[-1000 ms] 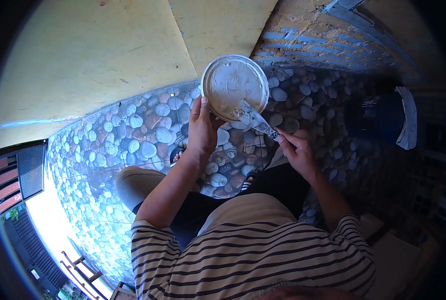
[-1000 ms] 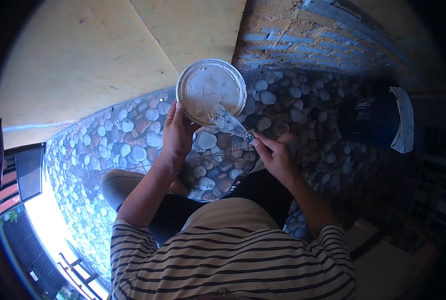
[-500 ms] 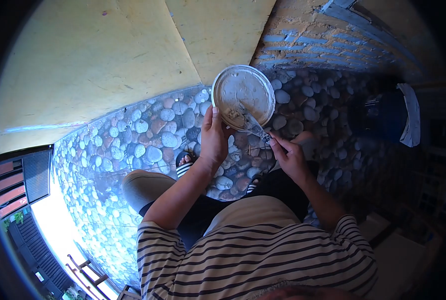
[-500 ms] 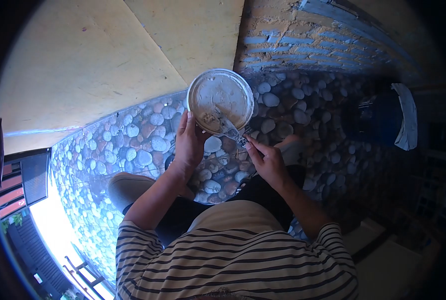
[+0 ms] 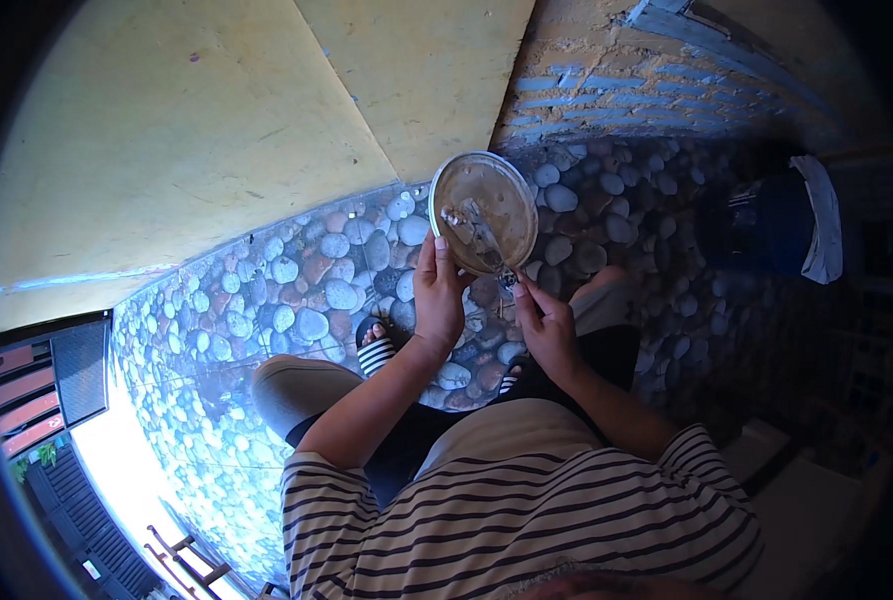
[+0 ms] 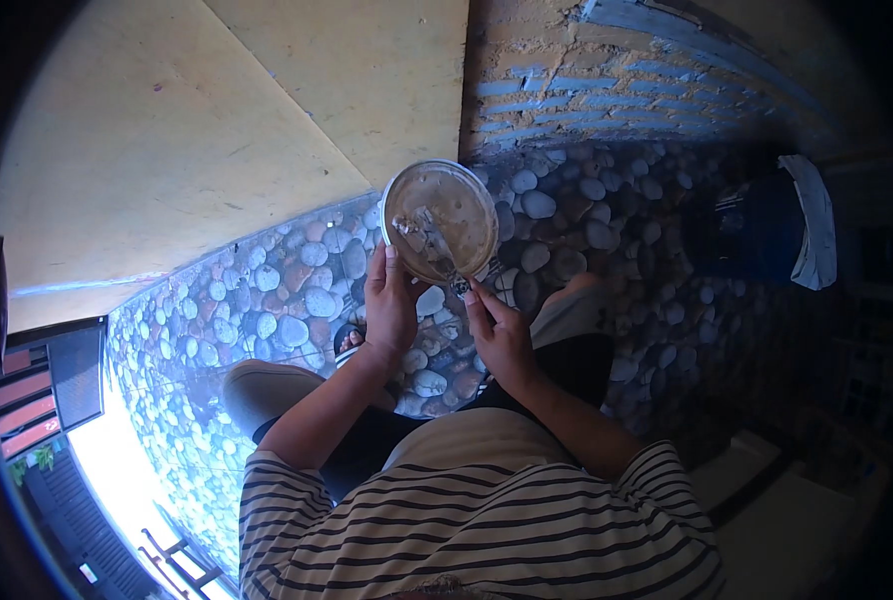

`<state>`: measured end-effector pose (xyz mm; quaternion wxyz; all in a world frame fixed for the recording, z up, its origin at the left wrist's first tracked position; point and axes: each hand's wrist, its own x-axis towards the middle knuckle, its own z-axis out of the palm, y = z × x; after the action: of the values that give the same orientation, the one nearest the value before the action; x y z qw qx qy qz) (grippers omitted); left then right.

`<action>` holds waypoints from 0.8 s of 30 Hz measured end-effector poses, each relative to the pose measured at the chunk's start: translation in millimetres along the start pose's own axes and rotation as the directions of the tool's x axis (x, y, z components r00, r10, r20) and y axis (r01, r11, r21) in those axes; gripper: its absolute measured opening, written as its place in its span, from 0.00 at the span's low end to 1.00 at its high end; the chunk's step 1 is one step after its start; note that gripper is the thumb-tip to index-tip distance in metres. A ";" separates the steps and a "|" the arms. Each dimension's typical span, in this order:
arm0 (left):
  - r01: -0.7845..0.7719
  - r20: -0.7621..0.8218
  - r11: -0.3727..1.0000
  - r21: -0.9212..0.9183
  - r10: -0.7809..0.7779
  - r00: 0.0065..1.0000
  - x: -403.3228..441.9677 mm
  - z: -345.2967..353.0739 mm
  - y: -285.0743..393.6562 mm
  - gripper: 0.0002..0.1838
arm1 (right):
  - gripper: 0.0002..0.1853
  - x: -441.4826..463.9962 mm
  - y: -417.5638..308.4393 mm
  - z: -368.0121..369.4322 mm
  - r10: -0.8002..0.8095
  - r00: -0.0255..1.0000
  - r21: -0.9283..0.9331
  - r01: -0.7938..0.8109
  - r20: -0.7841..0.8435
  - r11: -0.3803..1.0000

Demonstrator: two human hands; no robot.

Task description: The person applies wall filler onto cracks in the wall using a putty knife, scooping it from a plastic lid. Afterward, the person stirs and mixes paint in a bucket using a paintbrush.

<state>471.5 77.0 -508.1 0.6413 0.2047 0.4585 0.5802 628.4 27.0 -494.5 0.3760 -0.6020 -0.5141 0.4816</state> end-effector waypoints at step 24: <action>-0.103 0.116 0.943 0.316 0.070 0.991 -7.5 2.4 8.0 0.24 | 0.17 31.4 23.2 -35.2 0.226 0.973 0.520 -0.211 0.035 0.827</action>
<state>469.7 72.6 -497.9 0.5961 0.3560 0.5036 0.5142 668.6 54.9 -513.6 0.4741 -0.5393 -0.2870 0.6340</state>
